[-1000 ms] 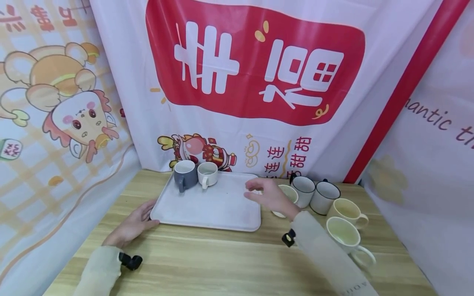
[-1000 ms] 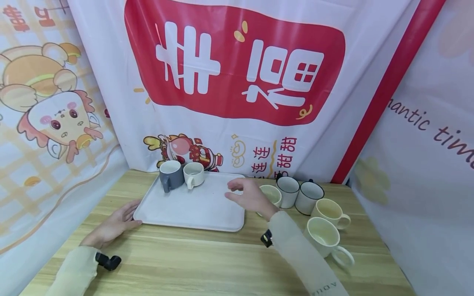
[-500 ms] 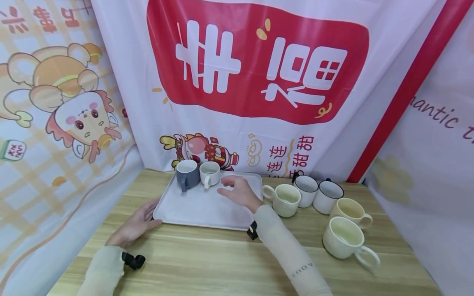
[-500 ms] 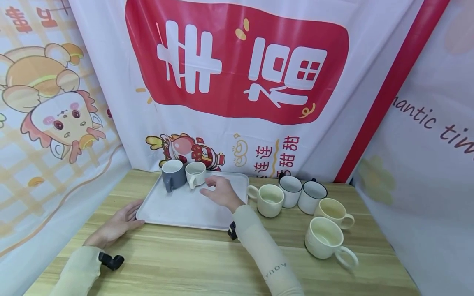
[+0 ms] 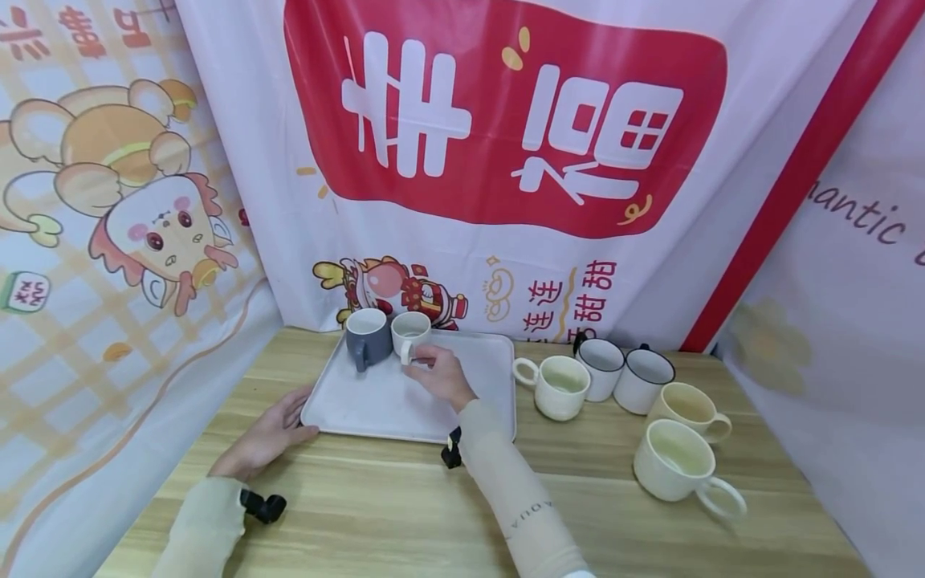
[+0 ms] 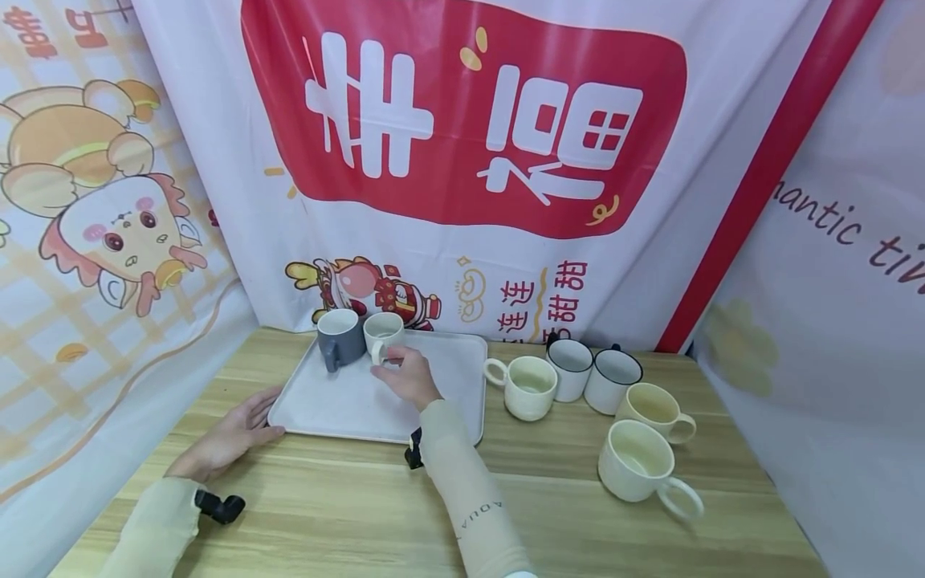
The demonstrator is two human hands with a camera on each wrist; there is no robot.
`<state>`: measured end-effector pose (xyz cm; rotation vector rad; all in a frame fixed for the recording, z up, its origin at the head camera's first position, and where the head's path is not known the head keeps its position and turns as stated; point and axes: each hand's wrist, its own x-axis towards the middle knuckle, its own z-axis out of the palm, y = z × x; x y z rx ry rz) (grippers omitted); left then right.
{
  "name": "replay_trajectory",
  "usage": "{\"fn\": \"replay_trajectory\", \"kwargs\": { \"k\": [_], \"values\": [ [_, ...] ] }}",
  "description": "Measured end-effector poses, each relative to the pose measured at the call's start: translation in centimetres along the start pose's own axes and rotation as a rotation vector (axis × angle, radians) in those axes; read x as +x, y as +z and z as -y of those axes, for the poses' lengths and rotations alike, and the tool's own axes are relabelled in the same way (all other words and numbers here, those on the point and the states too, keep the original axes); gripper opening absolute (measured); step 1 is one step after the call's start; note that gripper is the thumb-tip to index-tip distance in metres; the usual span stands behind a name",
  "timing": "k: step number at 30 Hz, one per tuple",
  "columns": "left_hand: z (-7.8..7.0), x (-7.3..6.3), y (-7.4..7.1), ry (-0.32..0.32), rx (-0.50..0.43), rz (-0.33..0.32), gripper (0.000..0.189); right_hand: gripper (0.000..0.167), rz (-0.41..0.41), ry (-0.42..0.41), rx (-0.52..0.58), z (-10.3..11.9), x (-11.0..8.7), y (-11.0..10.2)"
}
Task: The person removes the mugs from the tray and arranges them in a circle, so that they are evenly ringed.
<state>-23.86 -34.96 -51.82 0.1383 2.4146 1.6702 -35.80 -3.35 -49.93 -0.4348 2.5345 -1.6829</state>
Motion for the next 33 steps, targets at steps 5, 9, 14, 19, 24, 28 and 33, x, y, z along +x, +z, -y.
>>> {"fn": "replay_trajectory", "kwargs": {
  "k": [5, 9, 14, 19, 24, 28, 33],
  "values": [
    [-0.2, 0.0, 0.1, -0.004, 0.006, -0.004, 0.089, 0.037, -0.039, 0.058, 0.047, 0.1, 0.4, 1.2],
    [-0.2, 0.1, 0.3, 0.013, -0.005, 0.0, 0.089, 0.039, -0.068, 0.107, 0.129, 0.2, 0.6, 1.7],
    [-0.2, 0.2, 0.5, 0.011, -0.013, 0.004, 0.089, 0.033, -0.107, 0.134, 0.131, 0.1, 0.7, 2.1],
    [-0.1, 0.2, 0.6, -0.01, -0.003, -0.003, 0.089, 0.028, -0.178, 0.16, 0.062, -0.2, 0.4, 2.3],
    [-0.3, 0.0, 0.6, -0.006, -0.004, -0.006, 0.091, 0.031, -0.203, 0.19, 0.021, 0.1, -0.1, 2.2],
    [-0.3, -0.1, 0.5, 0.008, -0.012, -0.006, 0.09, 0.04, -0.166, 0.28, 0.089, 0.9, -1.2, 1.3],
    [-0.2, -0.3, 0.3, 0.028, -0.01, -0.003, 0.09, 0.048, -0.101, 0.302, 0.182, 1.4, -3.2, -0.7]
  ]
}}
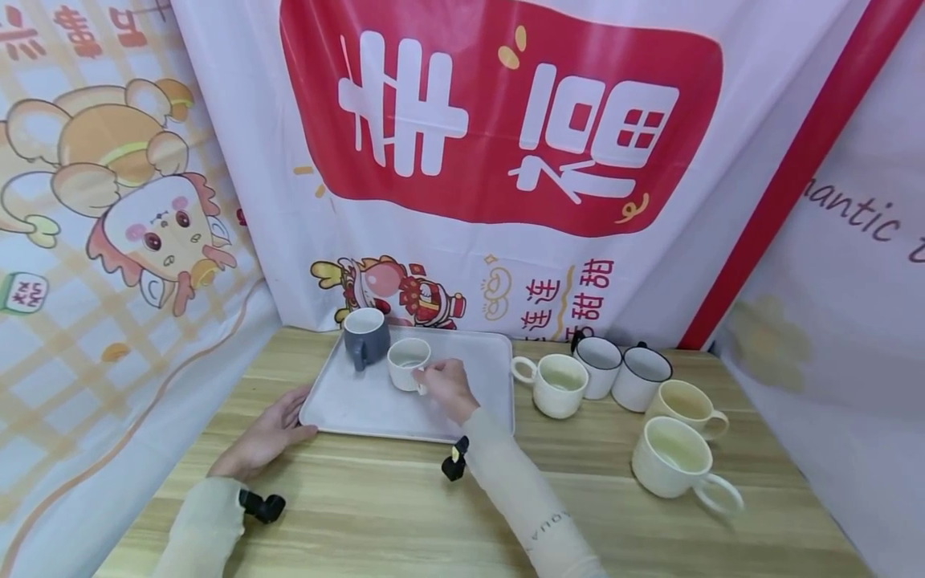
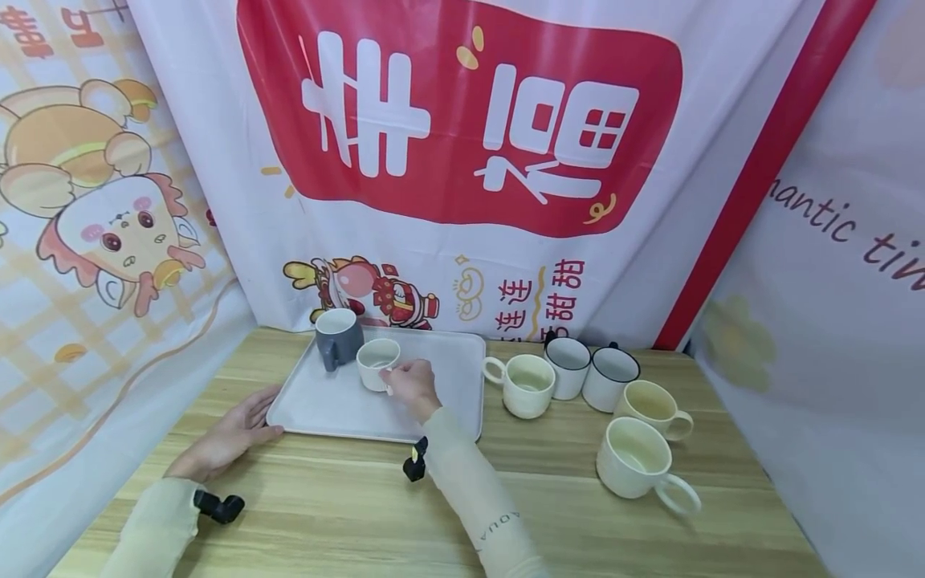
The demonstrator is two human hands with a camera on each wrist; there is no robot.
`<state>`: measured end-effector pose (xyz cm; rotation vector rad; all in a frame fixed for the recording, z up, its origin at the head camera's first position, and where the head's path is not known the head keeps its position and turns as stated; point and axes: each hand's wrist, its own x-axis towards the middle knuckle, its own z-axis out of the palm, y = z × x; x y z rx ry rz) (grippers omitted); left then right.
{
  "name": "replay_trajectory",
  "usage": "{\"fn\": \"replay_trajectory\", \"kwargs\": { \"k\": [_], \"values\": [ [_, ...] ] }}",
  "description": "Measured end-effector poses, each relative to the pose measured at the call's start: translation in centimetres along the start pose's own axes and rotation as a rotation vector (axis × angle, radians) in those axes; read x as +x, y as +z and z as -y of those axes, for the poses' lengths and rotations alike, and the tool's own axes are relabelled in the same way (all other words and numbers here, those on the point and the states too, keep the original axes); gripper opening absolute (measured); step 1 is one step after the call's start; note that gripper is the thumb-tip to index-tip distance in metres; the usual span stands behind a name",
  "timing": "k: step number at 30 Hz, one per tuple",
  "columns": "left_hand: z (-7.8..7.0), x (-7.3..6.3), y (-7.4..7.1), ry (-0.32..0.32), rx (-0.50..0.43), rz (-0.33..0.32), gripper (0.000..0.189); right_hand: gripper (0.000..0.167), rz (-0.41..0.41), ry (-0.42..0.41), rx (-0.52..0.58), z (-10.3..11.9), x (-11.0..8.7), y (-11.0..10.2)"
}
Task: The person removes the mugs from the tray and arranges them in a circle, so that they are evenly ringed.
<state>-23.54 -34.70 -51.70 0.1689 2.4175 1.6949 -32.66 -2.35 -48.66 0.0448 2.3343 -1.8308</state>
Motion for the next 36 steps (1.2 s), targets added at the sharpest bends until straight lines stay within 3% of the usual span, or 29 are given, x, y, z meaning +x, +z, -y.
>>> {"fn": "replay_trajectory", "kwargs": {
  "k": [8, 13, 16, 27, 36],
  "values": [
    [0.2, 0.1, 0.0, 0.018, -0.003, 0.004, 0.091, 0.033, 0.155, -0.035, 0.095, -0.4, -2.6, -4.6],
    [0.3, 0.1, -0.1, 0.012, 0.013, 0.007, 0.091, 0.02, 0.157, -0.075, 0.131, -0.3, -4.9, -7.3],
    [0.4, 0.0, -0.1, 0.004, 0.029, 0.0, 0.091, 0.021, 0.155, -0.099, 0.145, -0.2, -6.8, -8.9],
    [0.2, 0.1, 0.0, 0.021, 0.022, 0.004, 0.091, 0.014, 0.119, -0.034, 0.119, -0.7, -13.0, -15.9],
    [0.3, 0.0, 0.0, 0.008, 0.027, 0.005, 0.091, 0.015, 0.134, 0.0, 0.127, -3.3, -17.6, -20.8]
  ]
}}
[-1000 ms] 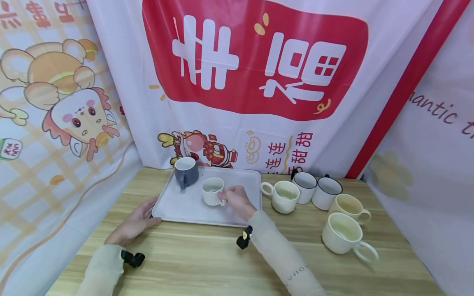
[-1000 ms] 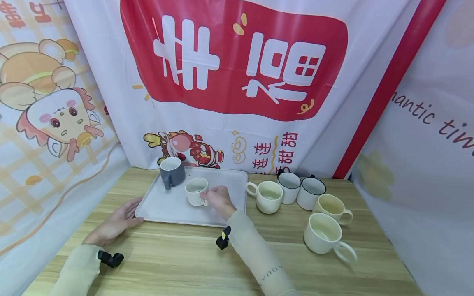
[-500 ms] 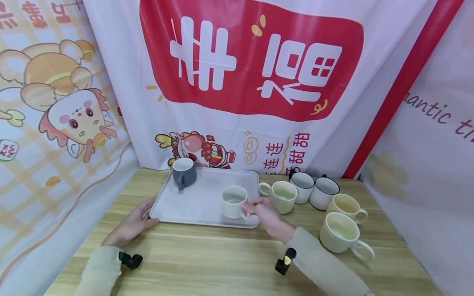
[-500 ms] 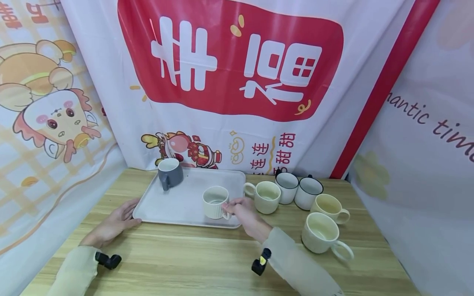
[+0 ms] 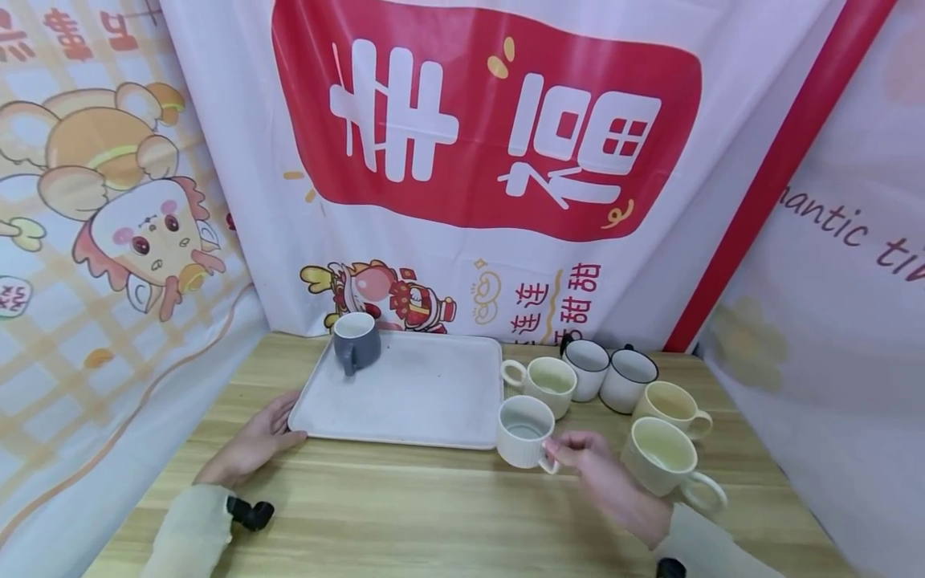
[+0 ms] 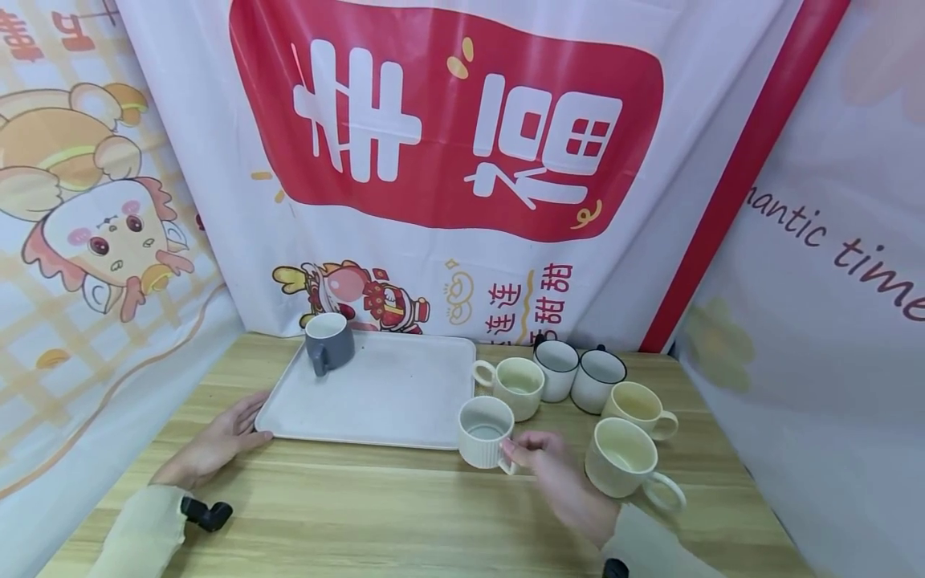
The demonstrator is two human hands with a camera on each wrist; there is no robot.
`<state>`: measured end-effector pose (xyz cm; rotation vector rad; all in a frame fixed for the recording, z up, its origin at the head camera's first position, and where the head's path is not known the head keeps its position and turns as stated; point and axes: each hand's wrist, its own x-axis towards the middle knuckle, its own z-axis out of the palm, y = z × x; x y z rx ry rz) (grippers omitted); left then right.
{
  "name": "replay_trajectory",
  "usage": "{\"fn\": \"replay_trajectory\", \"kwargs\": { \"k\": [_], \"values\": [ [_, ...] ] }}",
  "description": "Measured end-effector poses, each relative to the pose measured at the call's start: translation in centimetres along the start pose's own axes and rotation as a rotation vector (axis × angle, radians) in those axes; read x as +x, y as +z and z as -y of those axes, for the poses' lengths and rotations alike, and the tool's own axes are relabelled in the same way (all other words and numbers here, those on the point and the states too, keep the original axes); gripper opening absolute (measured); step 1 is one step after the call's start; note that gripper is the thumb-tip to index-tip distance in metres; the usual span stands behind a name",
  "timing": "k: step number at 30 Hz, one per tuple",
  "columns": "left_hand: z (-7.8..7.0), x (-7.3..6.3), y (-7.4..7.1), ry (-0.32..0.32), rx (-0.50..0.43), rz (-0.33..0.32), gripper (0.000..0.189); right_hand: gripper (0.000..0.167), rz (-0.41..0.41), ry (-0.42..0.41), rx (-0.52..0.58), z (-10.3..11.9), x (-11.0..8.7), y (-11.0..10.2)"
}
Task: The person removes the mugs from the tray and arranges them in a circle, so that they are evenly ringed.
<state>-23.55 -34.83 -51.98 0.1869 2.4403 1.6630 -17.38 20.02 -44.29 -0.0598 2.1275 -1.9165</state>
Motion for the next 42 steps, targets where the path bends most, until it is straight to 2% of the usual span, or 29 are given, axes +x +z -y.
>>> {"fn": "replay_trajectory", "kwargs": {
  "k": [5, 11, 15, 22, 26, 34, 42],
  "values": [
    [0.0, 0.0, -0.1, -0.003, 0.006, -0.001, 0.091, 0.019, -0.034, -0.004, 0.016, -1.7, -1.8, -2.0],
    [0.0, 0.1, -0.1, 0.018, 0.0, 0.005, 0.092, 0.019, -0.147, 0.024, 0.045, -3.3, -3.3, -3.9],
    [0.0, 0.0, -0.1, 0.009, -0.003, 0.004, 0.093, 0.017, -0.198, 0.046, 0.045, -3.9, -4.0, -4.7],
    [0.1, 0.2, -0.3, 0.005, -0.002, -0.001, 0.093, 0.018, -0.287, 0.065, 0.038, -4.8, -4.7, -5.2],
    [0.2, 0.3, -0.2, 0.014, -0.014, -0.001, 0.094, 0.02, -0.336, 0.073, 0.07, -5.6, -5.0, -5.3],
    [0.1, 0.2, -0.2, 0.014, -0.021, 0.001, 0.093, 0.018, -0.382, 0.012, 0.136, -7.6, -5.3, -5.4],
    [0.1, 0.0, 0.0, 0.016, -0.019, 0.002, 0.092, 0.016, -0.427, 0.083, 0.07, -7.7, -5.6, -5.4]
  ]
}}
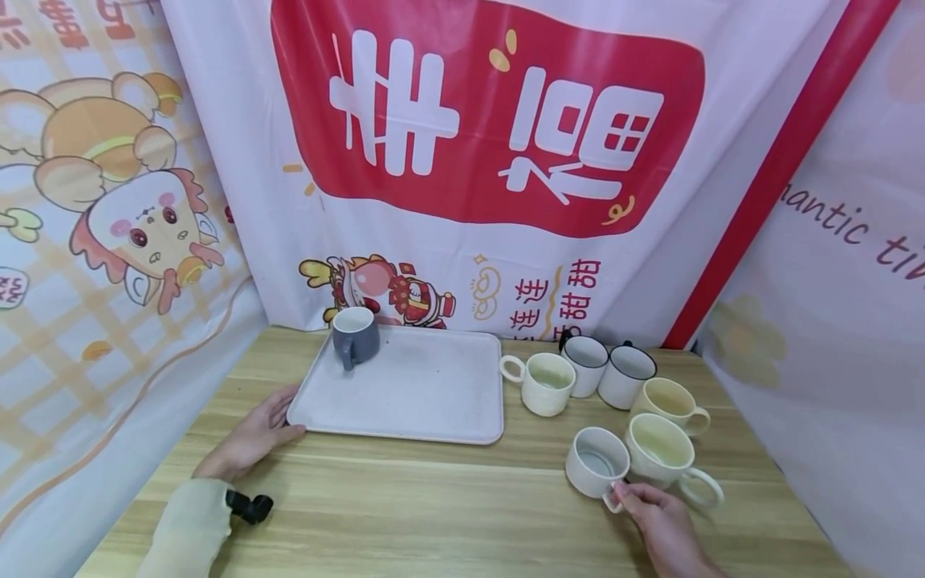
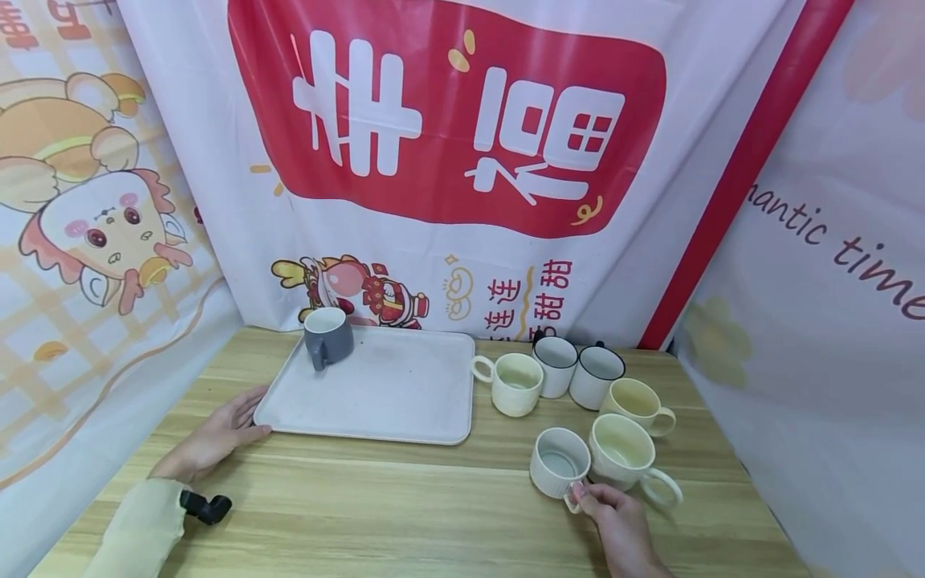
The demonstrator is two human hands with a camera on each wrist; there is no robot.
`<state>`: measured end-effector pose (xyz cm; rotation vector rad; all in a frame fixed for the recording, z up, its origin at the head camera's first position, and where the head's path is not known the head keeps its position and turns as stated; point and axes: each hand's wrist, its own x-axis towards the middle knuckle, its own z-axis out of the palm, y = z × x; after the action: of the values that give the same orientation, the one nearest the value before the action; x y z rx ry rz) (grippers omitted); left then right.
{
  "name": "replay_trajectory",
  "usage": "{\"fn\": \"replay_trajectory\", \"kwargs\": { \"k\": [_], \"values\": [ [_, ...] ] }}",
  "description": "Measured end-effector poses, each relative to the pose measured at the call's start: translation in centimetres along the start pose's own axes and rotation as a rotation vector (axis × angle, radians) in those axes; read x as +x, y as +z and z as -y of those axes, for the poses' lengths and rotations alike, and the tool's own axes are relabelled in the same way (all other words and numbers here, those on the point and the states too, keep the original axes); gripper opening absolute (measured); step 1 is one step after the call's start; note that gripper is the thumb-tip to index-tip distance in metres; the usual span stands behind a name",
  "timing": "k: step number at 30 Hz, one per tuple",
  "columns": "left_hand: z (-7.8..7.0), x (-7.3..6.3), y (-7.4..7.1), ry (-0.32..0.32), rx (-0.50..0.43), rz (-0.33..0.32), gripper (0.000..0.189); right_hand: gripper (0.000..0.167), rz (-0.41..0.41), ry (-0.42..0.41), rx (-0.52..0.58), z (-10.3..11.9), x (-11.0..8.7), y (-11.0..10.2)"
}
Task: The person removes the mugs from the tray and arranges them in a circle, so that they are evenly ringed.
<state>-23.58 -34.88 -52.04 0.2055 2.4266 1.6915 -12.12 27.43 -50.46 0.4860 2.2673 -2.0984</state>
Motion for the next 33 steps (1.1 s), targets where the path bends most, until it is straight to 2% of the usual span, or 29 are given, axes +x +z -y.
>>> {"fn": "replay_trajectory", "kwargs": {
  "k": [11, 18, 21, 25, 30, 33],
  "values": [
    [-0.2, 0.1, 0.0, -0.007, 0.013, -0.002, 0.092, 0.018, -0.027, 0.032, -0.099, 0.2, 0.4, -0.5],
    [-0.1, 0.1, 0.0, -0.007, 0.01, -0.006, 0.092, 0.024, -0.061, 0.02, -0.15, 0.4, 0.3, -0.7],
    [-0.1, 0.1, 0.1, -0.009, 0.01, -0.004, 0.092, 0.031, -0.066, 0.025, -0.212, 0.4, 0.2, -0.9],
    [0.0, 0.1, 0.1, -0.029, 0.024, -0.009, 0.09, 0.044, -0.085, 0.012, -0.364, 0.6, 0.1, -1.3],
    [-0.1, 0.2, 0.1, -0.039, 0.032, -0.009, 0.09, 0.049, -0.131, -0.07, -0.512, 1.3, -0.7, -1.7],
    [0.0, 0.2, 0.1, -0.042, 0.036, -0.012, 0.09, 0.038, -0.153, -0.214, -0.505, 1.9, -1.1, -1.6]
  ]
}}
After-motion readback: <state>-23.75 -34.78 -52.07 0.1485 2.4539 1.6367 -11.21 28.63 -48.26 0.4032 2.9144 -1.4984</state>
